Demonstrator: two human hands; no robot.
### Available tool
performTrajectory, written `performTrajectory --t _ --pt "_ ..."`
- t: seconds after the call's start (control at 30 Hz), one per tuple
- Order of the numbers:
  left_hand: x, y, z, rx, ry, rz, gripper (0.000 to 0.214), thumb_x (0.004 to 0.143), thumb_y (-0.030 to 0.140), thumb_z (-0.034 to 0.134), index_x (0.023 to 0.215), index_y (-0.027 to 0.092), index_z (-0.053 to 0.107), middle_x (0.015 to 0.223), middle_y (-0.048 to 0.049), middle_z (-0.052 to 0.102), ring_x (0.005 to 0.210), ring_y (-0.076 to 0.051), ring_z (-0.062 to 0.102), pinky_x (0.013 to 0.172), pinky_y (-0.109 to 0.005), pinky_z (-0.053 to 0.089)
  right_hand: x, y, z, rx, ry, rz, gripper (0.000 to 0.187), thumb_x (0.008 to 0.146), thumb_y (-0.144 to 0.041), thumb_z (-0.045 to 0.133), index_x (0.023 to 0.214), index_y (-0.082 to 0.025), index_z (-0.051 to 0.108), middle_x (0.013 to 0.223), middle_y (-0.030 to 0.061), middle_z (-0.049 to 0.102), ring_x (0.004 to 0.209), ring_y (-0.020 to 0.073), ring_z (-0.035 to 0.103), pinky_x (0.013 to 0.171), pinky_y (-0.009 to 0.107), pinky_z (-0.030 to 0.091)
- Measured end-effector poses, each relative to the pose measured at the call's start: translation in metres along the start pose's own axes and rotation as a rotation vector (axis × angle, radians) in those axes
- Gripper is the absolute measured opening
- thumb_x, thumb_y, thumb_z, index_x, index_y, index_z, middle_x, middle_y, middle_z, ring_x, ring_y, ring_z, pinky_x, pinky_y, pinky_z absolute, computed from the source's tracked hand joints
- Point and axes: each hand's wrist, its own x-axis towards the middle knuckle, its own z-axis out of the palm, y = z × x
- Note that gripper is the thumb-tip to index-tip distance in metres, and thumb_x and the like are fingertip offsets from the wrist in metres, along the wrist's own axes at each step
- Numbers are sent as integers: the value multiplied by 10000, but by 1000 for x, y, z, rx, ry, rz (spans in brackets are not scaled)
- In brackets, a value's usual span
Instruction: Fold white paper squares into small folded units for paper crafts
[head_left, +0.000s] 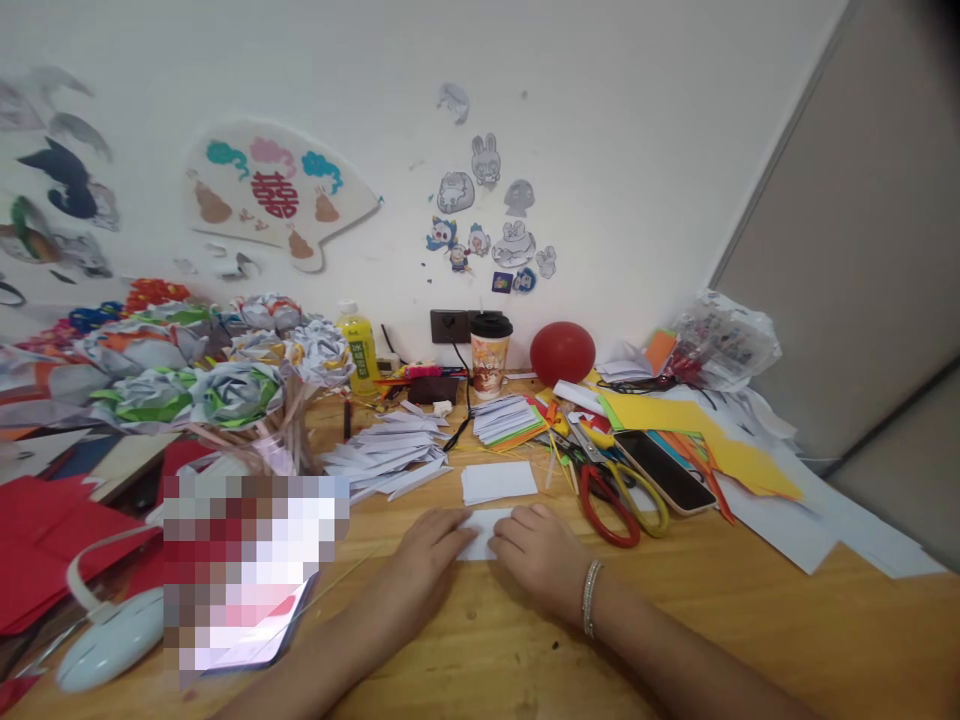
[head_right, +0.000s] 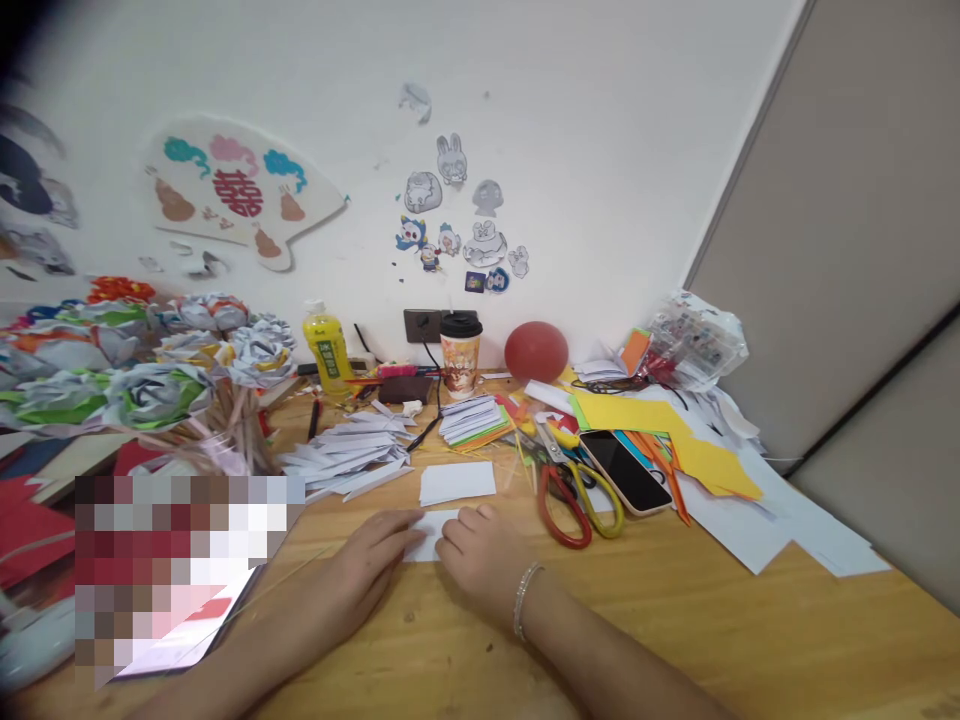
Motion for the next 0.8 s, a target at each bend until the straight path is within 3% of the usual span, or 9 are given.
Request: performTrajectory --t 0.2,0.43,0.63,0.8 --pt "10 -3 1 -310 113 -126 316 791 62 411 906 199 672 1042 -66 647 958 -170 606 843 -308 504 0 5 -2 -10 41 -13 63 844 -208 563 793 -170 566 763 13 588 699 166 433 596 313 234" --pt "14 -6 0 -403 210 -215 225 759 90 502 818 208 684 943 -38 669 861 -167 635 784 -301 523 5 -5 -5 -44 105 6 73 855 -208 532 900 -165 569 823 31 592 723 174 432 599 320 235" --pt "8 7 0 -247 267 -12 191 854 147 456 863 190 642 887 -54 642 801 -151 611 700 -253 512 1 -2 -9 -47 221 -23 168 874 -150 465 739 -160 566 637 15 514 619 157 386 554 309 208" --pt "7 13 -15 -62 85 194 243 918 165 400 843 194 629 856 -44 626 788 -152 565 684 -247 454 -5 15 -3 123 189 -148 157 872 -148 488 753 -171 588 682 7 557 617 135 415 535 265 257"
